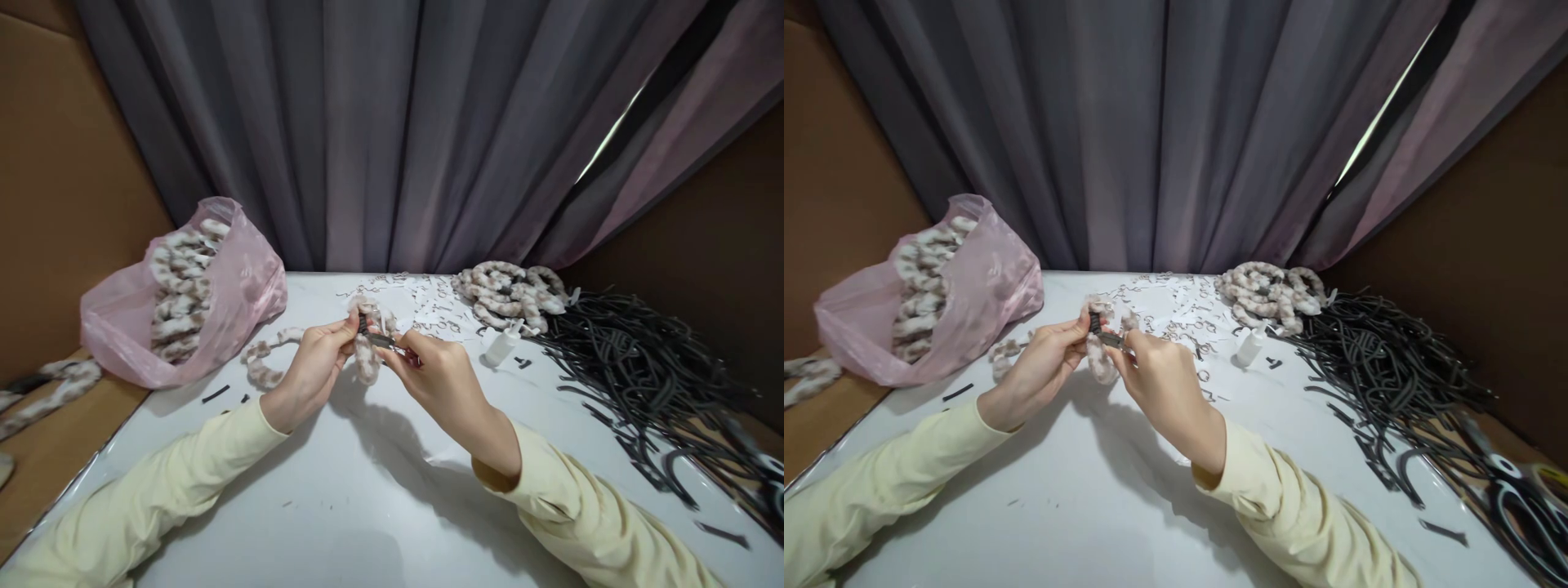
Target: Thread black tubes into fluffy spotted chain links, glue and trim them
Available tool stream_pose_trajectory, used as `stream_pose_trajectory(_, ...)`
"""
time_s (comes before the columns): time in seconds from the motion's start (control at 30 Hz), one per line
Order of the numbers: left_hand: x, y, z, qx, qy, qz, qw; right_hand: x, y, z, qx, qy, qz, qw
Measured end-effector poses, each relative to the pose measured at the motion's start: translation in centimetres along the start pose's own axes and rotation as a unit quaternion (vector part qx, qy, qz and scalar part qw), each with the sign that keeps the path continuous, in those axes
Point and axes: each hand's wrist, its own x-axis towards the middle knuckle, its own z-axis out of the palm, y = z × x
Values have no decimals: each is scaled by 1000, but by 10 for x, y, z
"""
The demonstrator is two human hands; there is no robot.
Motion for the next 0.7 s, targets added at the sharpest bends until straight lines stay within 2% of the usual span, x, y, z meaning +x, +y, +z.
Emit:
stream_pose_trajectory(0.17, -2, -1, 2, -2, 11, -6, 1000, 1, -2, 1, -18, -4, -3, 1000)
stream_pose_trajectory(0.3, -4, -5, 2, 8, 14, 1, 1000, -1, -7, 4, -77, -14, -9, 997)
stream_pose_trajectory(0.47, -2, -12, 1, 23, 59, -2, 998, 0, -10, 8, -133, -67, -5, 989)
stream_pose_trajectory(0.53, 0, -12, 0, 27, 53, -10, 998, 4, -8, 6, -111, -97, 31, 989)
stream_pose_trajectory(0.7, 4, -8, -1, 32, 5, -15, 999, 16, 3, -4, 47, -144, 118, 981)
